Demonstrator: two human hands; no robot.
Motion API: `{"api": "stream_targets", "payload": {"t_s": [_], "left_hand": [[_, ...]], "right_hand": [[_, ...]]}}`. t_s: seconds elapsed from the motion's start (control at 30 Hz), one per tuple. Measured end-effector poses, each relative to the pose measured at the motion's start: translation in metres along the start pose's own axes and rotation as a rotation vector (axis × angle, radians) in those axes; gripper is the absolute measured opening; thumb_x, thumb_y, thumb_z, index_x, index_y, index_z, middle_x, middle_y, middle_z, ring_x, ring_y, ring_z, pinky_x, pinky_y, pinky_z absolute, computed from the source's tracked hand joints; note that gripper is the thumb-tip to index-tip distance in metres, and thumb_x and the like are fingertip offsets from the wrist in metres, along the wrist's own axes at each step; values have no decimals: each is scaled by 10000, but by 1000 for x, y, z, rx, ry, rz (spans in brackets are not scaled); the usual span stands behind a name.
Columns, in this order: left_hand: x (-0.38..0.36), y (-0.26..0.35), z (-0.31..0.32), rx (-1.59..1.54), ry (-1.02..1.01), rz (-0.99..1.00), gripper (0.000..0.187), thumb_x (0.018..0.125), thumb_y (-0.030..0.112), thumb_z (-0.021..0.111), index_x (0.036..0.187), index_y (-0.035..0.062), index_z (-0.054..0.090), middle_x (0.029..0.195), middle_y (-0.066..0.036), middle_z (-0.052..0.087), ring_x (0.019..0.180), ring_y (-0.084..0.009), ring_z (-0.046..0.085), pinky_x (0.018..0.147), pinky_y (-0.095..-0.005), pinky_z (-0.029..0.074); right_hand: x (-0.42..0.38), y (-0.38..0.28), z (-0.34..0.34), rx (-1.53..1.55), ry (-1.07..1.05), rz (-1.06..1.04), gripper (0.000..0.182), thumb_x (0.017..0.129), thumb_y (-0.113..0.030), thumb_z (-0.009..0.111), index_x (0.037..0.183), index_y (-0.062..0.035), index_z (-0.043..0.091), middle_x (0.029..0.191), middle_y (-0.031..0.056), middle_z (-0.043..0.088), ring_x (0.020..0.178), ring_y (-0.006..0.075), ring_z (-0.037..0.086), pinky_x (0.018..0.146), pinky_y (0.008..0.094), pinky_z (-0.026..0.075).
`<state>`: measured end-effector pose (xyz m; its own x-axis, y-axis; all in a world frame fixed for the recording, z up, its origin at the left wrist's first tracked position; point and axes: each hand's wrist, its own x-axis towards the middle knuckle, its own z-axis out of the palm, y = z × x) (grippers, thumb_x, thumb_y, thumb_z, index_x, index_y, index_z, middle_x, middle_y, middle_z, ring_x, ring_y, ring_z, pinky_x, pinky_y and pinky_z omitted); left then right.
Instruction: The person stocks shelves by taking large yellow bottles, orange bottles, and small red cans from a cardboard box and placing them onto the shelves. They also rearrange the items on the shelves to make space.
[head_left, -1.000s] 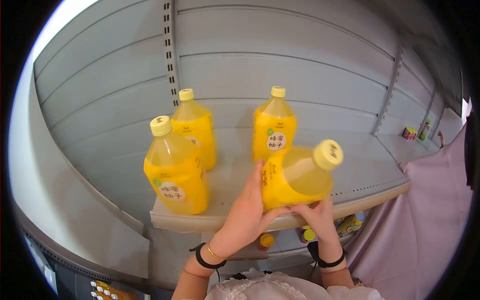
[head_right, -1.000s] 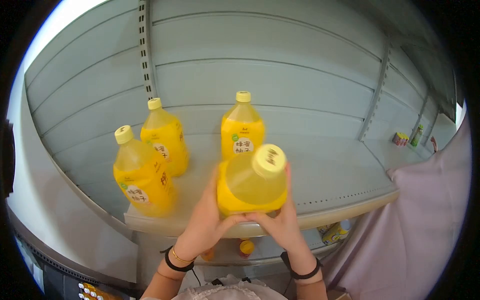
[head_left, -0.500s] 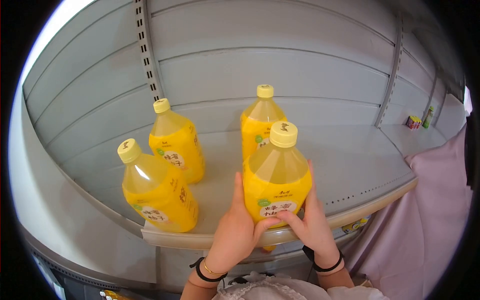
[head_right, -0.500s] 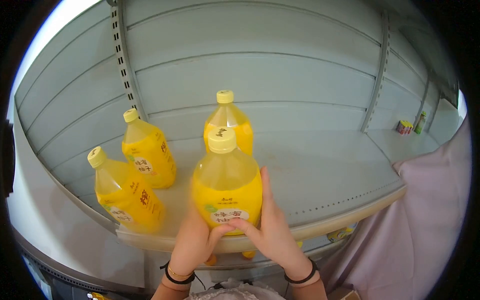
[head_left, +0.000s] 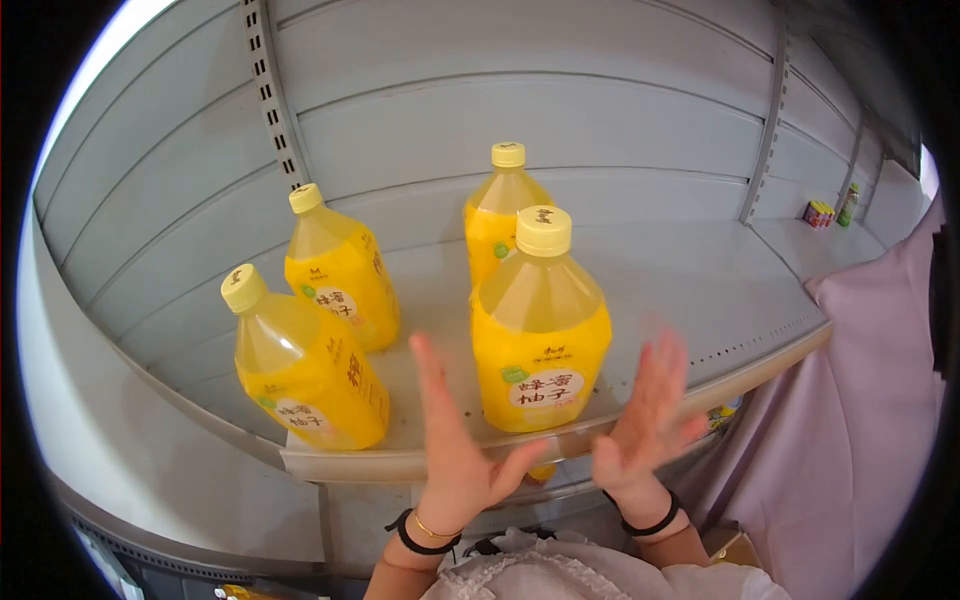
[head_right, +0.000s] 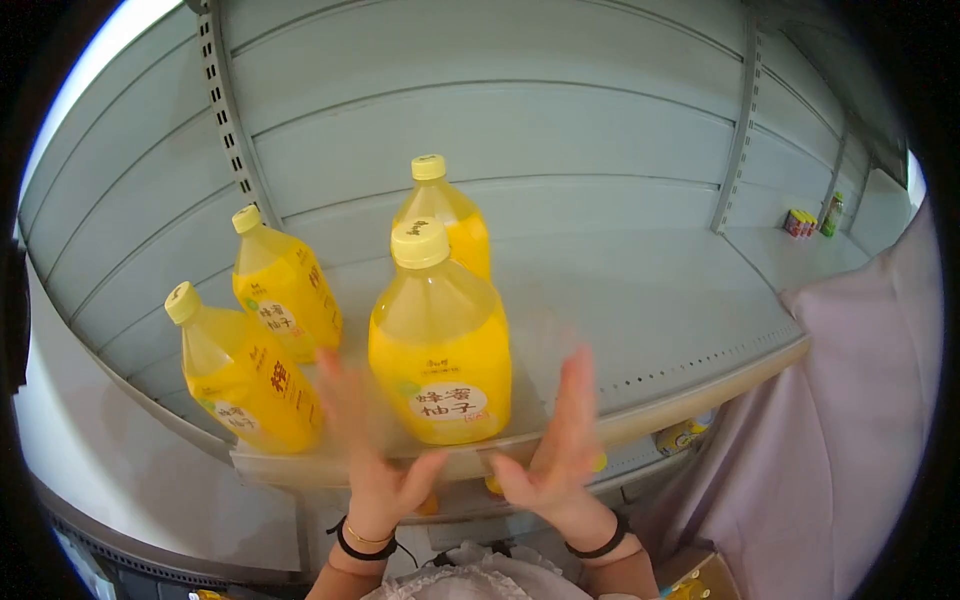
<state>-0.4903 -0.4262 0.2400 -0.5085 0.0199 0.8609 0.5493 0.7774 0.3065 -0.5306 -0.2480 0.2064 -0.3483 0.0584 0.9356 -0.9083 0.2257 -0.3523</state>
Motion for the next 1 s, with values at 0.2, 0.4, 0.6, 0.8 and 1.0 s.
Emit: {"api": "stream_targets", "payload": {"t_s": [0.2,0.4,0.6,0.8,1.0], "left_hand": [[-109,-12,9,-398,-292,480,245,819,298,637,999,134,639,846,-59,621,717,-246,633,578,-312,509],[-160,4,26,-377,-688,-40,259,833,294,622,1026,122,608,881,-79,641,682,-252,643,560,-341,521],[-187,-5,29,-427,-961,-164,594,722,314,744,1192,78,466,1059,-120,567,945,-269,547,790,-378,436],[-204,3,29,-470,-774,-109,253,853,310,614,1032,131,605,826,-85,660,668,-290,649,556,-367,529],[-229,28,11,-488,-859,-143,286,844,291,612,1086,140,608,860,-94,669,677,-287,646,598,-355,522]], "right_hand": [[-108,-4,-16,133,-576,-189,422,878,-242,567,1279,-135,493,1300,176,465,1116,307,531,880,439,477],[-195,-37,7,342,-508,755,332,835,-109,588,1153,-20,561,1074,158,626,949,314,611,840,345,480],[-214,-50,1,238,-636,949,339,829,-85,574,1158,-7,549,1079,150,623,975,274,603,842,330,467],[-252,-63,-10,242,-548,993,349,804,-71,580,1145,-5,556,1054,144,627,956,274,607,818,339,471],[-247,-98,-31,230,-627,994,290,831,-116,557,1095,3,571,1069,199,618,960,358,606,825,385,488]]}}
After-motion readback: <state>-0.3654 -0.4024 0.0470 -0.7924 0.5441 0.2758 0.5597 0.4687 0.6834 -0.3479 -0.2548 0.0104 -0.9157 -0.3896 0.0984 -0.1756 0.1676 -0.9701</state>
